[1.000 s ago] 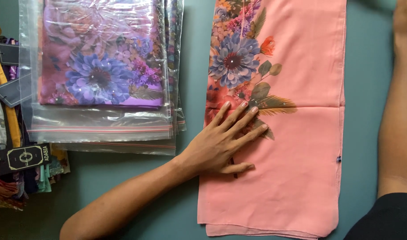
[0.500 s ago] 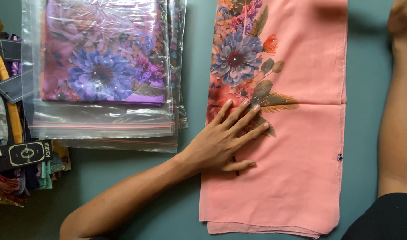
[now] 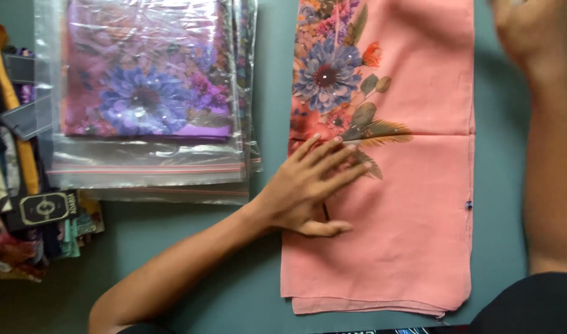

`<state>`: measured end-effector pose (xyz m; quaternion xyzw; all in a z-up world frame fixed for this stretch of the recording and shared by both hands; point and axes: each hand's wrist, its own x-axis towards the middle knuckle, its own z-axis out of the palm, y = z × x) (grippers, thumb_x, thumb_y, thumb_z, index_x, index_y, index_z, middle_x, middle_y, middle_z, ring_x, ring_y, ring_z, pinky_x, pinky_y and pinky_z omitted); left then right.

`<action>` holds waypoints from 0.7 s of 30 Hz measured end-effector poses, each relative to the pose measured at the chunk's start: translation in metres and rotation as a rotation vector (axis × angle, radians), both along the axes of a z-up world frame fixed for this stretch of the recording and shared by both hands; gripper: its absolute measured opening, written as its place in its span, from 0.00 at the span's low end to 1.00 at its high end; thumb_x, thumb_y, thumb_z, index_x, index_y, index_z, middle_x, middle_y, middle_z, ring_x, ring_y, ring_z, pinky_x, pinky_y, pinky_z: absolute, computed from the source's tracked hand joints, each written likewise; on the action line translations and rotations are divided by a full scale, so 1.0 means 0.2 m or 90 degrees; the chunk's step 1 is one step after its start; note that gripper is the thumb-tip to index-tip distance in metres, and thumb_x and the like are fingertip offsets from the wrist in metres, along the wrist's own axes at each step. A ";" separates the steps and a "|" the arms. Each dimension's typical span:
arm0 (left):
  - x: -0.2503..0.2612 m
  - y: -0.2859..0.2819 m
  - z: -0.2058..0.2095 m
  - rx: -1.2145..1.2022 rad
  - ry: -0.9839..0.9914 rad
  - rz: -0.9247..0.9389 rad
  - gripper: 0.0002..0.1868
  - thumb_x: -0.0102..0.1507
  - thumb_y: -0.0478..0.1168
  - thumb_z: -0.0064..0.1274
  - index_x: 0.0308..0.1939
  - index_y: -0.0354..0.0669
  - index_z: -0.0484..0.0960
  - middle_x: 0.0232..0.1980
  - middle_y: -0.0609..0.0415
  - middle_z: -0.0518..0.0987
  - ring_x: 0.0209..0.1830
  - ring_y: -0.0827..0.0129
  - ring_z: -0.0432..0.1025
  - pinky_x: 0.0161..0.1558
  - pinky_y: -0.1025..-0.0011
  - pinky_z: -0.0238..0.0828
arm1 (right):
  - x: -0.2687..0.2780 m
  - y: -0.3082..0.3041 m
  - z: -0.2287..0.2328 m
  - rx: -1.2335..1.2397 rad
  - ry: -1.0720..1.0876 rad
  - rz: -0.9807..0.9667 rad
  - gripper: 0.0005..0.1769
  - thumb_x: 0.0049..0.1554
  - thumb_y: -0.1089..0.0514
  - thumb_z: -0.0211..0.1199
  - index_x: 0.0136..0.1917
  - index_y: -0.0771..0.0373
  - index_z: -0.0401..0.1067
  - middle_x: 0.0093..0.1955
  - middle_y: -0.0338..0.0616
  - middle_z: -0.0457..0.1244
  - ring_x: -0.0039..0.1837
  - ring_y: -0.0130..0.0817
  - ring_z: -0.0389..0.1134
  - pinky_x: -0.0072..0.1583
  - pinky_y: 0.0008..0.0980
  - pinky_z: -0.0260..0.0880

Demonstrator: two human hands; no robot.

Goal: The person seals a floral garment in a plastic bag, then unfolds a pink floral garment on a table, uses a lint roller to clean it, and folds it.

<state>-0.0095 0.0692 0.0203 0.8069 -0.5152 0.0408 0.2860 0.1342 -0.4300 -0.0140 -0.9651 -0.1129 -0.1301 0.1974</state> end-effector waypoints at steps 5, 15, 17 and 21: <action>0.06 0.08 0.11 -0.245 0.063 0.075 0.41 0.71 0.72 0.25 0.72 0.48 0.70 0.73 0.40 0.70 0.73 0.45 0.71 0.75 0.45 0.69 | -0.36 0.72 0.24 0.009 0.056 0.012 0.12 0.74 0.56 0.66 0.68 0.60 0.79 0.38 0.46 0.60 0.37 0.39 0.53 0.43 0.43 0.53; 0.13 0.13 0.26 -0.409 0.172 0.177 0.47 0.74 0.75 0.14 0.67 0.40 0.71 0.68 0.45 0.74 0.73 0.54 0.70 0.74 0.53 0.68 | -1.16 1.04 0.35 0.013 0.630 0.140 0.22 0.58 0.36 0.52 0.60 0.37 0.79 0.56 0.25 0.78 0.53 0.26 0.80 0.56 0.31 0.73; 0.13 0.13 0.25 -0.387 0.170 0.185 0.44 0.74 0.73 0.16 0.68 0.41 0.71 0.68 0.46 0.74 0.73 0.54 0.70 0.73 0.54 0.69 | -1.20 1.07 0.45 0.015 0.667 0.258 0.21 0.59 0.32 0.52 0.55 0.37 0.79 0.48 0.23 0.77 0.46 0.26 0.79 0.49 0.31 0.72; 0.14 0.10 0.22 -0.294 0.129 0.176 0.18 0.76 0.45 0.38 0.65 0.40 0.73 0.65 0.42 0.75 0.68 0.53 0.72 0.70 0.54 0.73 | -1.24 1.02 0.49 0.143 0.589 0.359 0.19 0.60 0.39 0.55 0.58 0.42 0.80 0.44 0.23 0.81 0.41 0.24 0.82 0.43 0.28 0.74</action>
